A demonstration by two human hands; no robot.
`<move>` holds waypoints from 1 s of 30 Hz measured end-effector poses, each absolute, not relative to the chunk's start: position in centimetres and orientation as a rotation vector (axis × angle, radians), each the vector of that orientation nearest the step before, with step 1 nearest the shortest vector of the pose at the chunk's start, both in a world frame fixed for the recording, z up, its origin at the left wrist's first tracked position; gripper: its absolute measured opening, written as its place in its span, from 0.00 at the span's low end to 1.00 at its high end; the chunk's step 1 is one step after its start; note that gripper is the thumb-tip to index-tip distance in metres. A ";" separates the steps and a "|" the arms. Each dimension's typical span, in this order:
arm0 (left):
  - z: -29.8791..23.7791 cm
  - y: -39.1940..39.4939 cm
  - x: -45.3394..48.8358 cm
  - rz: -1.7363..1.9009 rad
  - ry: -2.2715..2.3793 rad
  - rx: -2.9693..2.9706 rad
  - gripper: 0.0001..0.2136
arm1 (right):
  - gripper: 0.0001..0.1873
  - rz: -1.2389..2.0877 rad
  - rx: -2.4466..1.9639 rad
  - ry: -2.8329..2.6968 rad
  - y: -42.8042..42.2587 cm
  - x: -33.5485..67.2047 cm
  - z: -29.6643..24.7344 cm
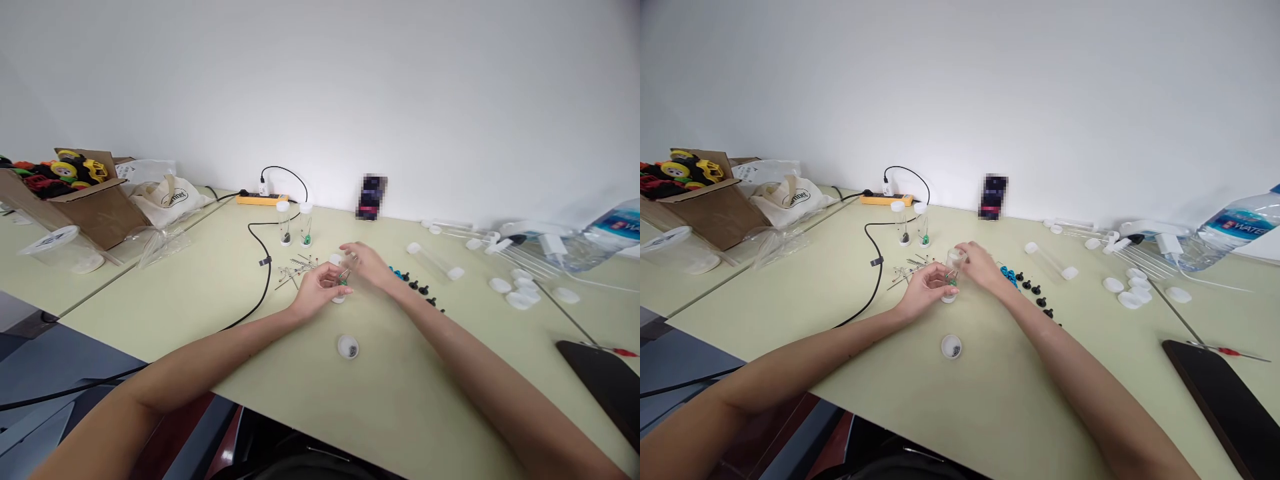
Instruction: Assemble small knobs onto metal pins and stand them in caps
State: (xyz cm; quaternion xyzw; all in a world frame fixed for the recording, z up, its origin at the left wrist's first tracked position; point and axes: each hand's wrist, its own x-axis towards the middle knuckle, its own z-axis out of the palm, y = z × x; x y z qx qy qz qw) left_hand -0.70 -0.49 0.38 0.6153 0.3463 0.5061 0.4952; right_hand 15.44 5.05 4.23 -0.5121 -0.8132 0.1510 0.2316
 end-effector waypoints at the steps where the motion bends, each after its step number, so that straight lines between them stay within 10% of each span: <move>1: 0.4 -0.5 -0.7 1.227 0.837 1.476 0.16 | 0.17 0.375 -1.411 -2.332 5.3 14.9 3.6; 8: 0.6 -0.4 -0.7 1.146 0.753 1.385 0.17 | 0.12 0.360 -1.450 -2.296 5.2 14.6 3.8; 16: 0.4 -0.2 -0.7 1.055 0.711 1.321 0.19 | 0.21 1.061 -1.204 -2.219 2.5 19.8 10.9; 30: 0.9 -0.6 -0.8 1.057 0.746 1.448 0.12 | 0.20 0.755 -1.349 -2.342 0.1 20.2 13.6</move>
